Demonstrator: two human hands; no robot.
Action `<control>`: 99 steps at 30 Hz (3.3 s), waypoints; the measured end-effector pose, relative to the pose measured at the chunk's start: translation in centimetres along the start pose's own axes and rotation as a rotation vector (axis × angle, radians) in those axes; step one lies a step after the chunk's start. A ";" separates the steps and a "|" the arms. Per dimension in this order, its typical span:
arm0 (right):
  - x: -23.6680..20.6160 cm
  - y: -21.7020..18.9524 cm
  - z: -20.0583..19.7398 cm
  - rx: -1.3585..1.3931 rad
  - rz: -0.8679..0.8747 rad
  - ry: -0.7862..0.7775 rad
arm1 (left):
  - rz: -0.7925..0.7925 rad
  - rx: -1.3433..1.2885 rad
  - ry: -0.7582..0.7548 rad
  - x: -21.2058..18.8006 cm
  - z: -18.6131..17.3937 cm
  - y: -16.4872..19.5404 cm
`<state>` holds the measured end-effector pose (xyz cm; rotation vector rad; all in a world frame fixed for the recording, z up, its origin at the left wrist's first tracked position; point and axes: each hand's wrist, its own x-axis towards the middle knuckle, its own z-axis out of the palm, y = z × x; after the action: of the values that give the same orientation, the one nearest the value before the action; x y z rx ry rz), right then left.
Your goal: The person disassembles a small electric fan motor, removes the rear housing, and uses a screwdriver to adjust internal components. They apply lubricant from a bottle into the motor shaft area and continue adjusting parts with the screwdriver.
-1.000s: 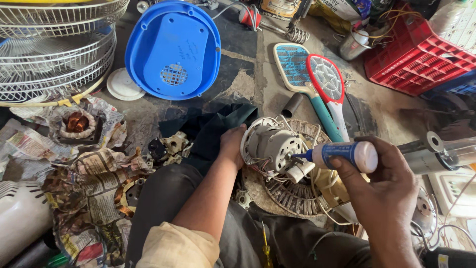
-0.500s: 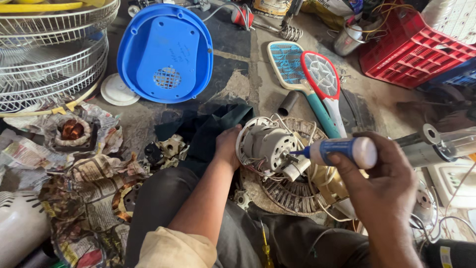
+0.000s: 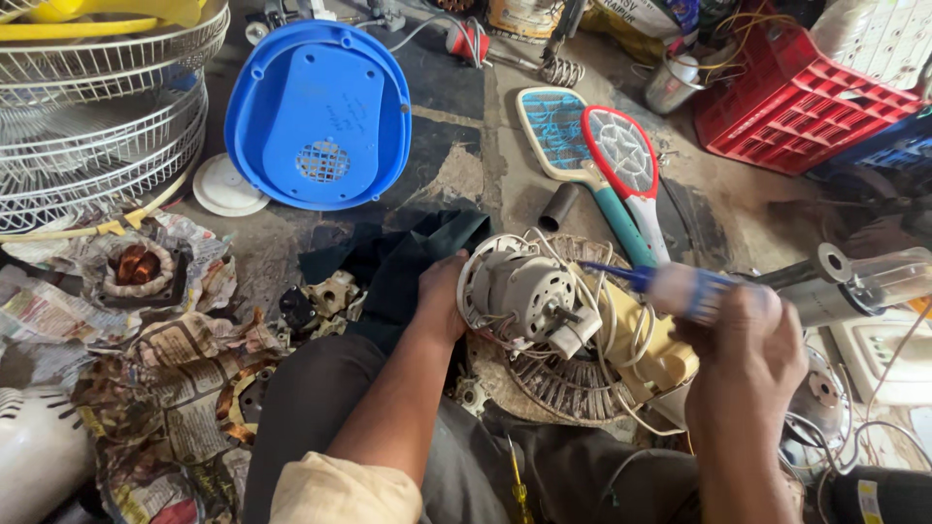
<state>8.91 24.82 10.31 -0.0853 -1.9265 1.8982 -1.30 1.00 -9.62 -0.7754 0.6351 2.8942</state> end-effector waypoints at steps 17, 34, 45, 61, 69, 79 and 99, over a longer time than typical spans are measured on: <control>-0.9 4.3 4.3 0.446 0.265 -0.113 | -0.096 -0.092 0.138 0.3 -0.4 0.6; -1.1 8.2 5.0 0.391 0.316 -0.057 | -0.056 0.008 0.013 -0.3 -0.4 0.3; -1.3 8.0 5.2 0.377 0.374 -0.030 | -0.078 -0.039 -0.015 0.1 -1.0 0.6; -1.1 7.9 5.5 0.374 0.365 -0.046 | 0.003 0.058 0.152 -0.5 -0.5 0.0; -1.0 8.0 5.3 0.321 0.376 -0.024 | 0.008 0.028 0.033 -0.2 -1.0 -0.1; -1.1 7.9 5.8 0.369 0.368 -0.044 | -0.018 0.048 0.140 0.2 -0.6 0.6; -1.3 8.2 5.0 0.356 0.355 -0.048 | 0.349 0.244 -0.038 -6.5 1.6 -1.0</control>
<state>6.27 20.15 2.24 -0.2918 -1.6533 2.4692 3.79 2.71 -5.53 -0.6291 1.2010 3.0335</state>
